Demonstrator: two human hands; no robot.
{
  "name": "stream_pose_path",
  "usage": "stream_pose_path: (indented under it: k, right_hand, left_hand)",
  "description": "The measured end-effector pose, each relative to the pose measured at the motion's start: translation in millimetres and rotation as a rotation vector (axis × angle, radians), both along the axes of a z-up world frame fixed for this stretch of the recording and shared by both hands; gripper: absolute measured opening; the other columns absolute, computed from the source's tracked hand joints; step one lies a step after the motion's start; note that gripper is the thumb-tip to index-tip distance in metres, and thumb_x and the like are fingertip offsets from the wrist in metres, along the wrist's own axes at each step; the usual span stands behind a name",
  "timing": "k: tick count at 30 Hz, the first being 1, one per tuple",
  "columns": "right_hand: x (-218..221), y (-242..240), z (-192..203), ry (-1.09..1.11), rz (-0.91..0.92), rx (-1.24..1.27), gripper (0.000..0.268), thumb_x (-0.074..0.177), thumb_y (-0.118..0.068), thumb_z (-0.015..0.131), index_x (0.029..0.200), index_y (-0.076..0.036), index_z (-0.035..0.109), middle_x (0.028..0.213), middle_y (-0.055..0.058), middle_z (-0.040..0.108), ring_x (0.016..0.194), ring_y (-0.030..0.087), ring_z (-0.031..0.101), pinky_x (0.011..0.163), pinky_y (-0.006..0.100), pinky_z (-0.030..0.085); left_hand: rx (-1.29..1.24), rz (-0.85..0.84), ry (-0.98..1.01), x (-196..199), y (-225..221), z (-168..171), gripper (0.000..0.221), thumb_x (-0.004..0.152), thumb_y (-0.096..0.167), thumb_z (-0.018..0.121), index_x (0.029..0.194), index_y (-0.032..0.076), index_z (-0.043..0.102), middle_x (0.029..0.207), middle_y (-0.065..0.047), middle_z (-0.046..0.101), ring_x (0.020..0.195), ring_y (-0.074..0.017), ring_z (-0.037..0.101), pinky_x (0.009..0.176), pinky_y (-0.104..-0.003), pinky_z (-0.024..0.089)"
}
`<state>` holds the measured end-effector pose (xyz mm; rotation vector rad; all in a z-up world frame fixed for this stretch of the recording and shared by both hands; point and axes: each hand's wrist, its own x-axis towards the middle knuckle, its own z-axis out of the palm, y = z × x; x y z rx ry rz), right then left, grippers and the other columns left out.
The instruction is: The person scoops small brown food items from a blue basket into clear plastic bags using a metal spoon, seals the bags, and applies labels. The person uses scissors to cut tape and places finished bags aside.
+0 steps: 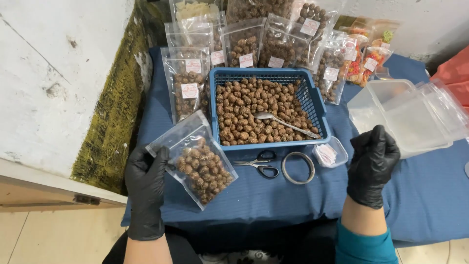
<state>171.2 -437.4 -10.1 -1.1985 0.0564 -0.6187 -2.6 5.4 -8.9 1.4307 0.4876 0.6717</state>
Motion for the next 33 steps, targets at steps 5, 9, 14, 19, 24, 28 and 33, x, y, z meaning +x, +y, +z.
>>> stream_pose_path:
  k: [5,9,14,19,24,28,33]
  right_hand:
    - [1.9,-30.0,-3.3,0.249,-0.116,-0.721,0.035,0.117,-0.037,0.072,0.090,-0.015,0.069,0.071,0.005,0.065,0.068,0.018,0.064,0.071,0.026,0.050]
    - [-3.3,-32.5,-14.1,0.459,0.113,-1.261,0.022,0.090,-0.031,0.085,0.108,-0.019,0.082,0.100,0.011,0.077,0.111,0.041,0.068,0.097,0.051,0.053]
    - [-2.7,-21.6,-14.9,0.528,0.165,-1.505,0.023,0.088,-0.030,0.081,0.109,-0.021,0.083,0.103,0.008,0.080,0.112,0.037,0.071,0.099,0.048,0.053]
    - [8.5,-28.9,-32.1,0.412,0.044,-1.816,0.019,0.093,-0.036,0.075,0.107,-0.027,0.082,0.091,-0.002,0.080,0.102,0.027,0.074,0.094,0.040,0.054]
    - [-6.1,-3.2,-0.6,0.422,0.079,-1.621,0.018,0.090,-0.022,0.078,0.105,-0.012,0.081,0.093,0.008,0.079,0.106,0.031,0.069,0.096,0.044,0.047]
    - [-0.9,-15.0,-2.6,0.473,0.172,-1.505,0.019,0.089,-0.018,0.078,0.107,-0.011,0.082,0.093,0.012,0.078,0.102,0.037,0.070,0.095,0.046,0.050]
    - [10.0,-44.7,-23.4,0.534,0.152,-1.286,0.018,0.091,-0.028,0.078,0.107,-0.019,0.081,0.095,0.008,0.076,0.093,0.031,0.070,0.085,0.045,0.053]
  left_hand:
    - [0.035,0.139,0.100,-10.3,0.8,-53.2,0.023,0.101,0.020,0.076,0.119,0.011,0.064,0.104,-0.011,0.073,0.097,-0.0164,0.064,0.086,-0.040,0.052]
    - [0.697,0.226,0.024,3.1,2.1,-63.0,0.067,0.083,0.006,0.086,0.141,-0.001,0.053,0.129,-0.026,0.061,0.124,-0.0453,0.059,0.100,-0.054,0.053]
    - [1.041,0.137,-0.055,18.6,2.8,-71.8,0.055,0.088,0.025,0.085,0.133,0.004,0.061,0.131,-0.019,0.059,0.125,-0.0408,0.056,0.108,-0.054,0.045]
    - [1.026,0.041,0.061,25.0,7.4,-81.4,0.034,0.092,0.038,0.082,0.117,0.017,0.073,0.124,-0.010,0.067,0.117,-0.0340,0.063,0.102,-0.049,0.045]
    - [0.992,-0.026,0.160,26.8,6.2,-80.7,0.024,0.096,0.042,0.077,0.114,0.026,0.074,0.122,-0.002,0.072,0.115,-0.0296,0.067,0.101,-0.048,0.044]
    - [0.945,-0.069,0.123,23.9,3.0,-66.7,0.023,0.098,0.036,0.076,0.114,0.019,0.074,0.120,-0.009,0.071,0.113,-0.0353,0.066,0.100,-0.049,0.044]
    - [0.961,-0.074,0.141,27.4,7.4,-77.7,0.022,0.096,0.037,0.078,0.113,0.023,0.074,0.121,-0.005,0.071,0.117,-0.0315,0.066,0.102,-0.049,0.042]
